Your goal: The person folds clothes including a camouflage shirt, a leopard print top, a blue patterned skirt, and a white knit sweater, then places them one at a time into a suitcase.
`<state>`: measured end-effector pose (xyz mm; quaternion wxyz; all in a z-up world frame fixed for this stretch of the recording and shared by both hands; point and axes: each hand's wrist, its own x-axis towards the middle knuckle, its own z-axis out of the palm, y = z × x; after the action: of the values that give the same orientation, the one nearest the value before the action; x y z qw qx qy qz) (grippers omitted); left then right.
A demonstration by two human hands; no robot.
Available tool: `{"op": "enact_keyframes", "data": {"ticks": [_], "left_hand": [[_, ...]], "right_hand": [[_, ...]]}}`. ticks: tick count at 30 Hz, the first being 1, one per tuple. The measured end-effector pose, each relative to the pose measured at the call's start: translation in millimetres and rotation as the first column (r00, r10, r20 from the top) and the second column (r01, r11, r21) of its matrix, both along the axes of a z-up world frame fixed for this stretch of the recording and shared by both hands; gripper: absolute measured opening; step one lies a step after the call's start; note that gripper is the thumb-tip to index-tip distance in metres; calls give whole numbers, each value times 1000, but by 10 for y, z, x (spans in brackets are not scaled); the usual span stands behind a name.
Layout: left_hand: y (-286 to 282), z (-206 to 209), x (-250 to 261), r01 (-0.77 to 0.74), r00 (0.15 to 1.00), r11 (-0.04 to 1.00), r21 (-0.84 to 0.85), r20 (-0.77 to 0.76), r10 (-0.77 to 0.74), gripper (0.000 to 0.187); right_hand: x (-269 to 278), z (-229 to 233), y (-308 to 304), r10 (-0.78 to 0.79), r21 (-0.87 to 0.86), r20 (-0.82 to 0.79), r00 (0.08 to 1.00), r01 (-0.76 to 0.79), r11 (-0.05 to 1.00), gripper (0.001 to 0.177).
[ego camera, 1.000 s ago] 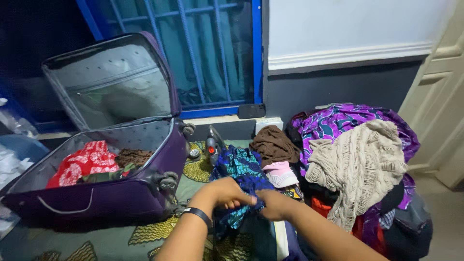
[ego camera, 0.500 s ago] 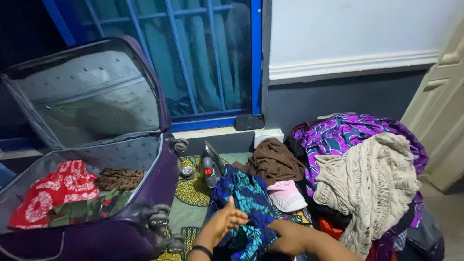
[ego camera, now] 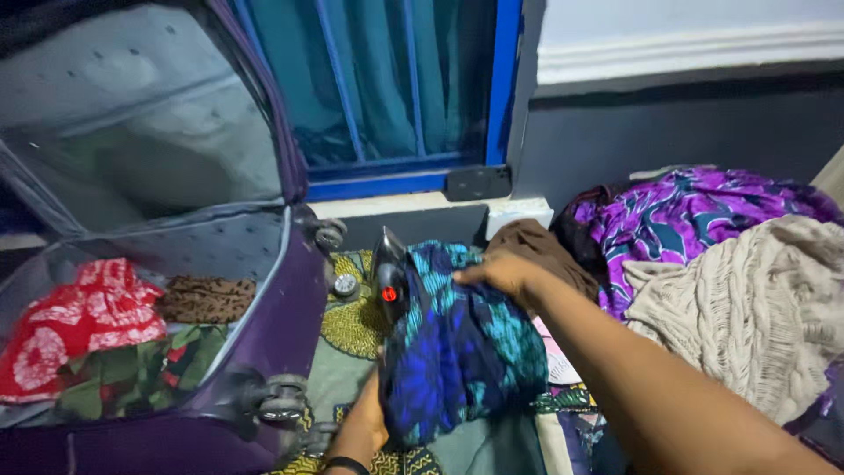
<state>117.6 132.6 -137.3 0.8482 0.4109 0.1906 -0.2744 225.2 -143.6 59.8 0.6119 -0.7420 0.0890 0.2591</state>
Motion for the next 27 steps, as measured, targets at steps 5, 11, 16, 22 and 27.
{"op": "enact_keyframes", "data": {"ticks": [5,11,16,22,27], "left_hand": [[39,92,-37,5,982,999,-34,188,1,88],[-199,-196,-129,-36,965,877,480,244,-94,79],[-389,-277,-78,-141,978,862,487,204,45,84],[-252,-267,-279,107,994,879,465,-85,-76,88],[-138,-173,-510,182,971,880,438,-220,-91,91]], "right_hand": [[562,-358,-14,-33,-276,212,977,92,957,64],[350,-465,35,143,-478,686,713,294,827,63],[-348,-636,237,538,-633,765,353,263,728,60],[-545,-1089,251,590,-866,401,701,81,493,62],[-703,-1137,352,534,-916,217,818,-18,400,64]]}}
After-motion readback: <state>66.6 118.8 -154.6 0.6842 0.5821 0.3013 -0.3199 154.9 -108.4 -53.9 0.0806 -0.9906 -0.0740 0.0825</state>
